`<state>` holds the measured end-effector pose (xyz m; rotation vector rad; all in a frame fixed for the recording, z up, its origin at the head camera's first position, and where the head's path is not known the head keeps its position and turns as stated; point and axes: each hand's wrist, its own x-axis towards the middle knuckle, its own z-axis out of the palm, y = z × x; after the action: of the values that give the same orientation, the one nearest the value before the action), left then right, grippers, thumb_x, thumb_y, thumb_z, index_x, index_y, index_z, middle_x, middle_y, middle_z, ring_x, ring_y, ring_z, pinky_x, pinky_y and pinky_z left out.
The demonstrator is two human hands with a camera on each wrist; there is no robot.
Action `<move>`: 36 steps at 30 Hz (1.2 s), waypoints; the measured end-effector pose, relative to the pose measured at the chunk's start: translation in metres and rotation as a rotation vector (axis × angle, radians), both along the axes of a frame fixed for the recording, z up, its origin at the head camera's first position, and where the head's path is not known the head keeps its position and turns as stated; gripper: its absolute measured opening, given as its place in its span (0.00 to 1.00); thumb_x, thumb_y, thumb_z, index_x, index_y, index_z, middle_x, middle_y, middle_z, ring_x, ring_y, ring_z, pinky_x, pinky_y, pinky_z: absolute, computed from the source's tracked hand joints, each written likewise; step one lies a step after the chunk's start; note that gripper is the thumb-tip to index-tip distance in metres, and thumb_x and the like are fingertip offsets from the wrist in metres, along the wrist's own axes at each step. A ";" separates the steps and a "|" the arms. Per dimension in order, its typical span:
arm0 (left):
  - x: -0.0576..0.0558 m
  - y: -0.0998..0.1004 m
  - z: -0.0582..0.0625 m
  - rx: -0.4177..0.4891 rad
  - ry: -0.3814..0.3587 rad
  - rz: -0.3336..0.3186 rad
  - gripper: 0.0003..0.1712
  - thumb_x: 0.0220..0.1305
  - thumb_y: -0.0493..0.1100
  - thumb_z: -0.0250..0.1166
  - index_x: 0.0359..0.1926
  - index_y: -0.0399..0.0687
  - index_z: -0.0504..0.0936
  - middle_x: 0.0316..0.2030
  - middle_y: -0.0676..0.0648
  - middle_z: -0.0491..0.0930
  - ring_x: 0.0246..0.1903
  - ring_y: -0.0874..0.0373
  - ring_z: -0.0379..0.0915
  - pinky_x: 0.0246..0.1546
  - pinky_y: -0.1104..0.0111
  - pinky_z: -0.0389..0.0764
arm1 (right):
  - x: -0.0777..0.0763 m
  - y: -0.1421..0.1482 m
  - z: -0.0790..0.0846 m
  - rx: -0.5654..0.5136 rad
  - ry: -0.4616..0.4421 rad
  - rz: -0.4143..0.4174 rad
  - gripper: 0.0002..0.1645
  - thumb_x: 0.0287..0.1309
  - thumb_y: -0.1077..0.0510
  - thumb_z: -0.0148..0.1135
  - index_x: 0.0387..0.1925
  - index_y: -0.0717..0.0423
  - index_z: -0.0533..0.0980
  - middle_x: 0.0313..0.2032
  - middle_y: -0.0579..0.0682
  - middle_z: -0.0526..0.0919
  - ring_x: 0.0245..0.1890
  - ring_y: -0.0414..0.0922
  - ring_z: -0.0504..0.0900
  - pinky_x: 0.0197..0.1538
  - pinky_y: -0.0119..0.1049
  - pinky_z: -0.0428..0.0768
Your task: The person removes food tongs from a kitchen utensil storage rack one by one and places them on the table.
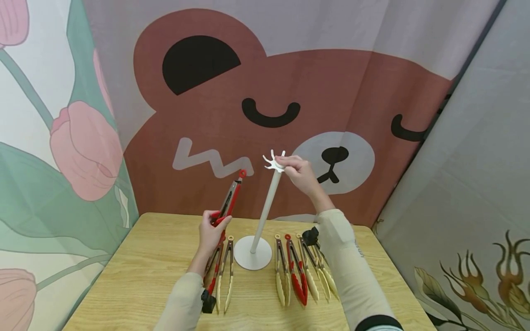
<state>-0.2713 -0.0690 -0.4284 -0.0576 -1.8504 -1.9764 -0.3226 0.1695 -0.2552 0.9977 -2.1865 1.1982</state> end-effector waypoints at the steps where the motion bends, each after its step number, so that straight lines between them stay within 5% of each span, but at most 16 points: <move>1: 0.003 0.000 0.002 0.004 0.001 -0.004 0.22 0.51 0.37 0.67 0.44 0.32 0.68 0.32 0.37 0.72 0.18 0.51 0.67 0.11 0.72 0.71 | -0.001 0.000 -0.001 -0.001 0.004 0.003 0.19 0.54 0.70 0.45 0.47 0.64 0.76 0.47 0.54 0.78 0.48 0.46 0.71 0.32 0.31 0.65; 6: 0.012 -0.001 0.008 -0.010 -0.012 0.012 0.23 0.51 0.35 0.66 0.44 0.29 0.66 0.33 0.35 0.72 0.18 0.54 0.69 0.12 0.73 0.73 | -0.002 0.001 -0.002 -0.010 0.011 0.016 0.19 0.54 0.70 0.45 0.47 0.64 0.76 0.47 0.55 0.78 0.48 0.47 0.71 0.33 0.30 0.65; 13: -0.006 -0.005 -0.021 0.005 -0.037 0.048 0.24 0.49 0.41 0.69 0.43 0.36 0.68 0.32 0.40 0.72 0.18 0.58 0.72 0.12 0.70 0.74 | 0.030 -0.010 0.017 -0.008 0.001 0.010 0.18 0.52 0.76 0.43 0.44 0.74 0.73 0.45 0.66 0.76 0.48 0.57 0.71 0.33 0.28 0.63; 17: -0.007 -0.007 -0.024 -0.025 -0.043 0.083 0.24 0.48 0.41 0.69 0.43 0.35 0.69 0.32 0.40 0.74 0.23 0.60 0.72 0.18 0.73 0.75 | 0.032 -0.010 0.017 -0.006 -0.001 0.009 0.18 0.52 0.76 0.43 0.44 0.74 0.73 0.45 0.66 0.76 0.48 0.57 0.70 0.33 0.27 0.62; 22: -0.008 -0.011 -0.030 -0.057 -0.024 0.131 0.22 0.49 0.38 0.68 0.42 0.32 0.70 0.32 0.40 0.74 0.28 0.64 0.69 0.26 0.78 0.72 | 0.020 -0.006 0.011 -0.014 -0.011 0.013 0.18 0.53 0.75 0.43 0.45 0.72 0.74 0.46 0.64 0.76 0.48 0.56 0.70 0.32 0.29 0.63; 27: -0.008 -0.018 -0.034 -0.042 -0.054 0.139 0.22 0.49 0.40 0.68 0.43 0.33 0.71 0.32 0.41 0.74 0.26 0.67 0.69 0.24 0.78 0.72 | 0.001 0.000 0.000 -0.013 -0.017 0.007 0.19 0.54 0.73 0.45 0.46 0.66 0.76 0.47 0.57 0.78 0.48 0.50 0.71 0.32 0.30 0.63; 36: -0.005 -0.026 -0.037 -0.066 -0.084 0.149 0.21 0.50 0.38 0.67 0.42 0.31 0.69 0.32 0.38 0.75 0.25 0.67 0.69 0.23 0.77 0.74 | -0.002 0.001 -0.002 -0.008 0.010 0.009 0.20 0.54 0.70 0.45 0.46 0.63 0.76 0.46 0.54 0.78 0.47 0.46 0.72 0.31 0.31 0.64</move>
<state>-0.2761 -0.0952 -0.4655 0.1419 -1.9132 -1.8423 -0.3250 0.1708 -0.2576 1.0089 -2.1704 1.2025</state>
